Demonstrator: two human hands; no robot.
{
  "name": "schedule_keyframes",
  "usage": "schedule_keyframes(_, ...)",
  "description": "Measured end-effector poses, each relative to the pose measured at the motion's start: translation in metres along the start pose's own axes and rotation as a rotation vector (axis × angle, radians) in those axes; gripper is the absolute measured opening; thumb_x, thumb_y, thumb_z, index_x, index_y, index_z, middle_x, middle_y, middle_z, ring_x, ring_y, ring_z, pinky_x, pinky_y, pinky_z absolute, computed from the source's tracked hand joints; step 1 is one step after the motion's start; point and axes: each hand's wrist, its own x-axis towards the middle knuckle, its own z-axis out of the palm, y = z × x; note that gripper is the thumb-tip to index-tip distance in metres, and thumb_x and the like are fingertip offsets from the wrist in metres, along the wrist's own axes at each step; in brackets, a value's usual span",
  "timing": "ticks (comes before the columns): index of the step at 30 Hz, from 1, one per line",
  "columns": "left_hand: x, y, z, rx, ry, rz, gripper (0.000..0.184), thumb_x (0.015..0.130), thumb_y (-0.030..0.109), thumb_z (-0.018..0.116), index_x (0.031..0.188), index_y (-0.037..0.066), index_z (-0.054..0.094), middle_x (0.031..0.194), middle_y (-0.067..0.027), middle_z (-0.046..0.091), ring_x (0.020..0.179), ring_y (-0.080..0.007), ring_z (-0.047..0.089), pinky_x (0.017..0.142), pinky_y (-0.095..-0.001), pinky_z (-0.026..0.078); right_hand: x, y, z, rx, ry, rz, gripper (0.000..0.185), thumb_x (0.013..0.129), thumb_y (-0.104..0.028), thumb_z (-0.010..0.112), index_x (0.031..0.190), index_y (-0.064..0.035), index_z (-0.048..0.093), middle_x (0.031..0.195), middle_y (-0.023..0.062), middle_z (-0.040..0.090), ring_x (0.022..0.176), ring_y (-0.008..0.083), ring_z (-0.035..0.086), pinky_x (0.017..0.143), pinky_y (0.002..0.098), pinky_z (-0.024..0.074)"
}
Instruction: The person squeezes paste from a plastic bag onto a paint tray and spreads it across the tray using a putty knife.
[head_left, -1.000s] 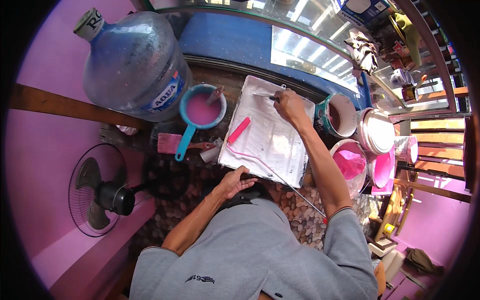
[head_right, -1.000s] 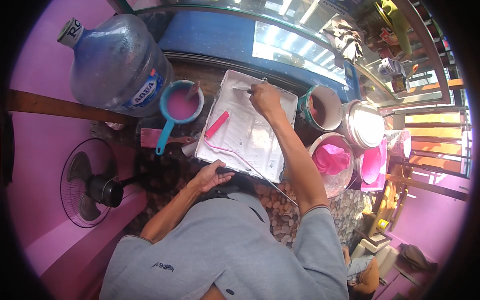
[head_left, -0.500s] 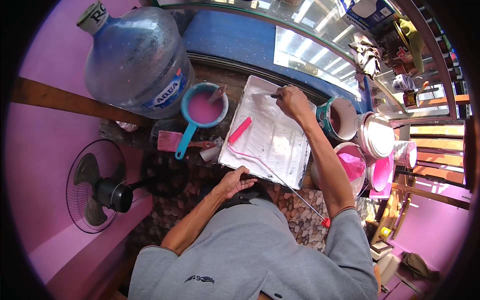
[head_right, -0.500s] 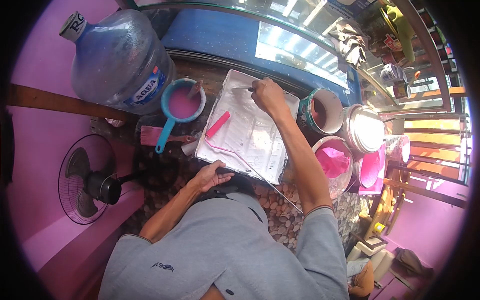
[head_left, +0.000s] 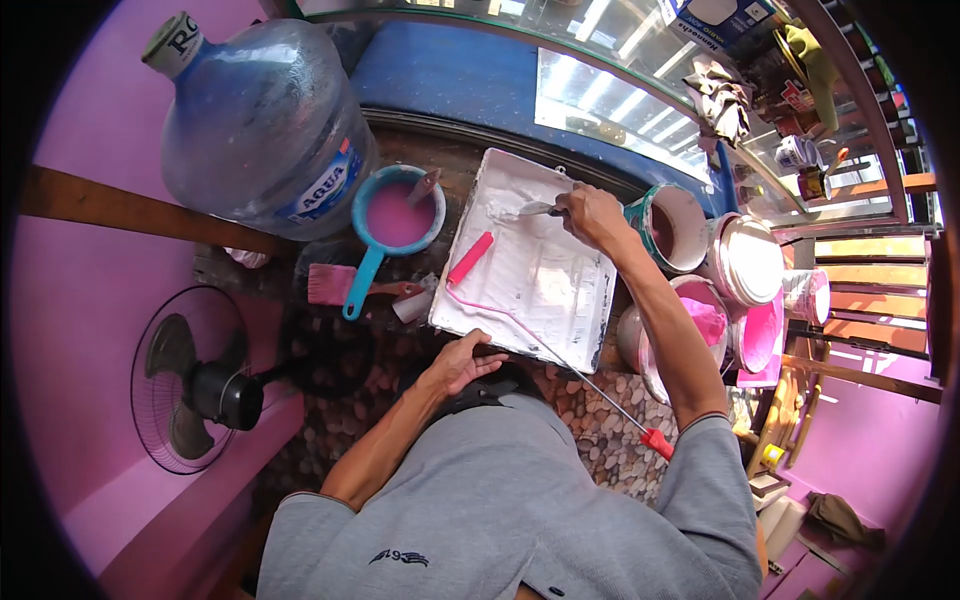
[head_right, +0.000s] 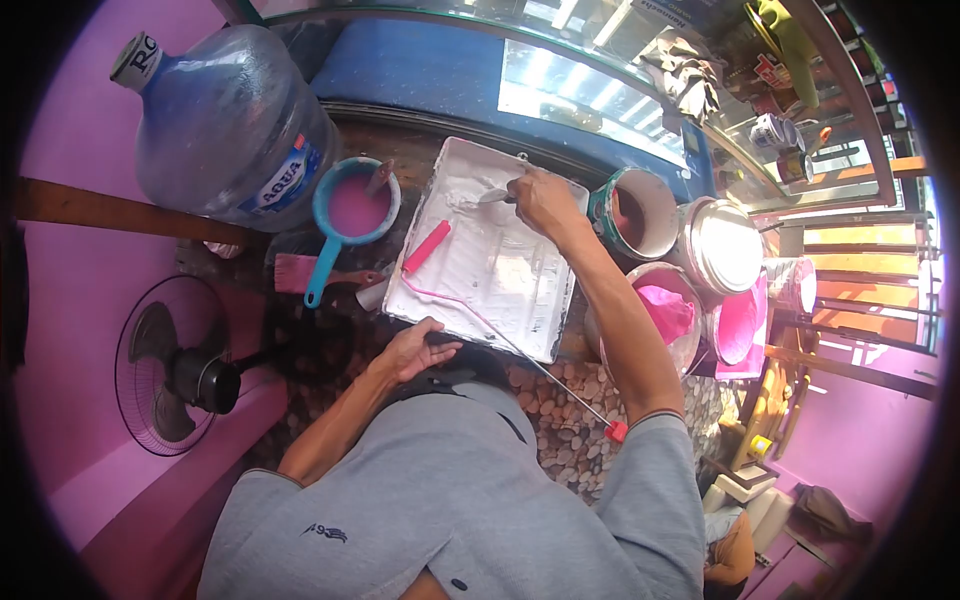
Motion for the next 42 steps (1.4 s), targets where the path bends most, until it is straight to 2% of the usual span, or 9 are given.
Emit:
schedule_keyframes(3, 0.0, 0.001, 0.001, -0.002, 0.007, 0.0, 0.018, 0.09, 0.017, 0.053, 0.098, 0.002, 0.047, 0.105, -0.0133, 0.052, 0.097, -0.0296, 0.061, 0.08, -0.0361, 0.055, -0.018, 0.015, 0.0, -0.02, 0.025, -0.022, 0.01, 0.071, -0.007, 0.055, 0.071, -0.0041, 0.064, 0.075, 0.0188, 0.06, 0.076, 0.0357, 0.06, 0.066, 0.0445, 0.0477)
schedule_keyframes(5, 0.001, 0.001, 0.001, 0.004, 0.013, 0.001, 0.018, 0.09, 0.016, 0.053, 0.098, 0.002, 0.047, 0.105, -0.0135, 0.052, 0.097, -0.0295, 0.061, 0.08, -0.0361, 0.055, -0.029, 0.029, 0.0, -0.065, -0.091, 0.047, 0.021, 0.069, -0.011, 0.063, 0.089, -0.008, 0.068, 0.085, 0.0155, 0.061, 0.084, 0.0347, 0.061, 0.071, 0.0438, 0.0488)
schedule_keyframes(8, 0.001, 0.001, 0.0, 0.007, 0.014, 0.001, 0.017, 0.09, 0.016, 0.053, 0.097, 0.002, 0.047, 0.104, -0.0135, 0.052, 0.096, -0.0294, 0.061, 0.08, -0.0361, 0.055, -0.039, 0.024, -0.021, -0.069, -0.066, 0.125, 0.022, 0.069, -0.012, 0.063, 0.09, -0.0085, 0.068, 0.087, 0.0147, 0.059, 0.088, 0.0338, 0.06, 0.073, 0.0436, 0.0484)
schedule_keyframes(11, 0.0, 0.001, 0.002, 0.028, 0.017, -0.013, 0.017, 0.09, 0.017, 0.053, 0.097, 0.003, 0.047, 0.104, -0.0133, 0.052, 0.096, -0.0297, 0.061, 0.08, -0.0359, 0.055, -0.034, 0.01, -0.038, -0.069, -0.029, 0.145, 0.02, 0.068, -0.009, 0.06, 0.087, -0.0051, 0.066, 0.085, 0.0171, 0.061, 0.078, 0.0353, 0.061, 0.071, 0.0436, 0.0496)
schedule_keyframes(17, -0.002, 0.001, 0.005, 0.07, 0.033, 0.011, 0.018, 0.088, 0.019, 0.055, 0.097, 0.003, 0.052, 0.098, -0.012, 0.06, 0.088, -0.0247, 0.064, 0.077, -0.0344, 0.054, -0.011, -0.006, 0.017, 0.086, 0.064, 0.106, 0.014, 0.071, -0.012, 0.056, 0.078, -0.0041, 0.066, 0.078, 0.0188, 0.063, 0.078, 0.0351, 0.061, 0.07, 0.044, 0.0484)
schedule_keyframes(27, -0.003, 0.003, 0.003, 0.049, 0.008, 0.021, 0.021, 0.088, 0.018, 0.055, 0.101, 0.002, 0.051, 0.098, -0.014, 0.06, 0.09, -0.0265, 0.064, 0.078, -0.0365, 0.054, -0.073, 0.028, -0.013, 0.018, -0.029, 0.105, 0.014, 0.069, -0.01, 0.057, 0.078, -0.0044, 0.065, 0.078, 0.0153, 0.063, 0.083, 0.0326, 0.06, 0.07, 0.0437, 0.0484)
schedule_keyframes(35, -0.003, 0.004, 0.004, 0.066, -0.001, 0.013, 0.02, 0.088, 0.017, 0.054, 0.101, 0.002, 0.05, 0.099, -0.0145, 0.059, 0.092, -0.0279, 0.063, 0.079, -0.0371, 0.054, -0.111, 0.019, -0.04, -0.024, 0.041, 0.311, 0.017, 0.072, -0.013, 0.056, 0.083, -0.0031, 0.066, 0.083, 0.019, 0.061, 0.083, 0.0323, 0.061, 0.073, 0.0425, 0.0496)
schedule_keyframes(38, -0.001, 0.005, 0.0, 0.086, -0.005, 0.01, 0.021, 0.088, 0.017, 0.054, 0.102, 0.002, 0.05, 0.099, -0.0142, 0.059, 0.092, -0.0278, 0.063, 0.079, -0.0369, 0.054, -0.118, 0.021, -0.017, -0.02, 0.066, 0.304, 0.019, 0.075, -0.015, 0.055, 0.083, -0.002, 0.066, 0.084, 0.0208, 0.061, 0.074, 0.0359, 0.063, 0.071, 0.0449, 0.05)
schedule_keyframes(42, 0.0, 0.006, 0.0, 0.086, -0.021, -0.026, 0.017, 0.089, 0.017, 0.054, 0.101, 0.007, 0.046, 0.107, -0.013, 0.049, 0.101, -0.0319, 0.059, 0.083, -0.0377, 0.053, -0.101, 0.026, 0.0, -0.028, 0.132, 0.386, 0.018, 0.076, -0.014, 0.054, 0.079, -0.0002, 0.065, 0.081, 0.0236, 0.061, 0.077, 0.0361, 0.063, 0.072, 0.0432, 0.0507)
